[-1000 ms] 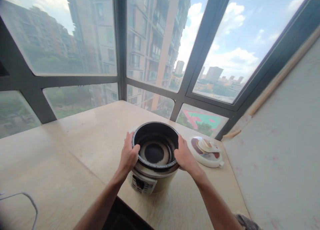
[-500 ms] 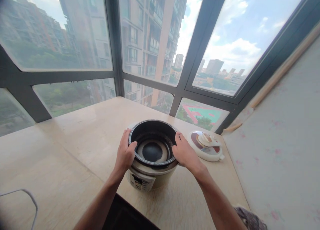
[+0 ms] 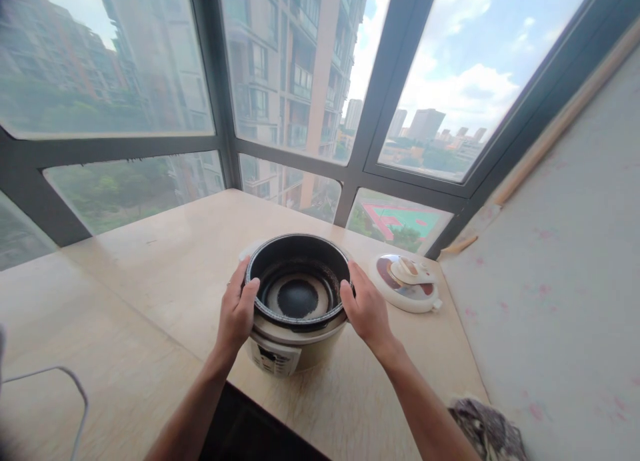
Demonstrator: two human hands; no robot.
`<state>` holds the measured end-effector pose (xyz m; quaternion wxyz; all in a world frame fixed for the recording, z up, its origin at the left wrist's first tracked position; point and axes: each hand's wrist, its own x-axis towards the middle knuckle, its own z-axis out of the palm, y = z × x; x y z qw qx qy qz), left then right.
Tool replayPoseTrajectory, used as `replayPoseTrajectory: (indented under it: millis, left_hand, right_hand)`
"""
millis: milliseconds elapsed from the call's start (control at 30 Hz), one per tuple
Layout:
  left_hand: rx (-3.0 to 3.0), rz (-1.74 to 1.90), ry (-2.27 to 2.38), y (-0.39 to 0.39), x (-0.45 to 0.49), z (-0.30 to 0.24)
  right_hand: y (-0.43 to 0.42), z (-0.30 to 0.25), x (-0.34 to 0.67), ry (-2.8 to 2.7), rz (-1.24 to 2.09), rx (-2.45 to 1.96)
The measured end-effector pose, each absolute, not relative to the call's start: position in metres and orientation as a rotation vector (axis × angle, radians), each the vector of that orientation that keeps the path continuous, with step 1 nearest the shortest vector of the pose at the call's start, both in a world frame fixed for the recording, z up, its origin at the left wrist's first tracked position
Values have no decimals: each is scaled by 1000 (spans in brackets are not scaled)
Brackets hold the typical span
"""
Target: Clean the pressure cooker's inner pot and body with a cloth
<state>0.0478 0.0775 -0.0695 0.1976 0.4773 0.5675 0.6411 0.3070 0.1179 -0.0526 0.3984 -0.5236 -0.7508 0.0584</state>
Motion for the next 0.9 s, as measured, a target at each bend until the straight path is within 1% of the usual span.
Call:
replayPoseTrajectory:
  millis: [100, 633, 900]
  left_hand:
    - [1351, 1791, 1590, 78, 47, -69]
    - [1283, 1768, 1691, 72, 44, -63]
    - [1228, 1741, 1771, 72, 40, -68]
  right_hand:
    - [114, -56, 308, -1878, 134, -1271]
    - [100, -56, 295, -1824, 39, -1263]
    - [102, -62, 295, -1730, 43, -1141]
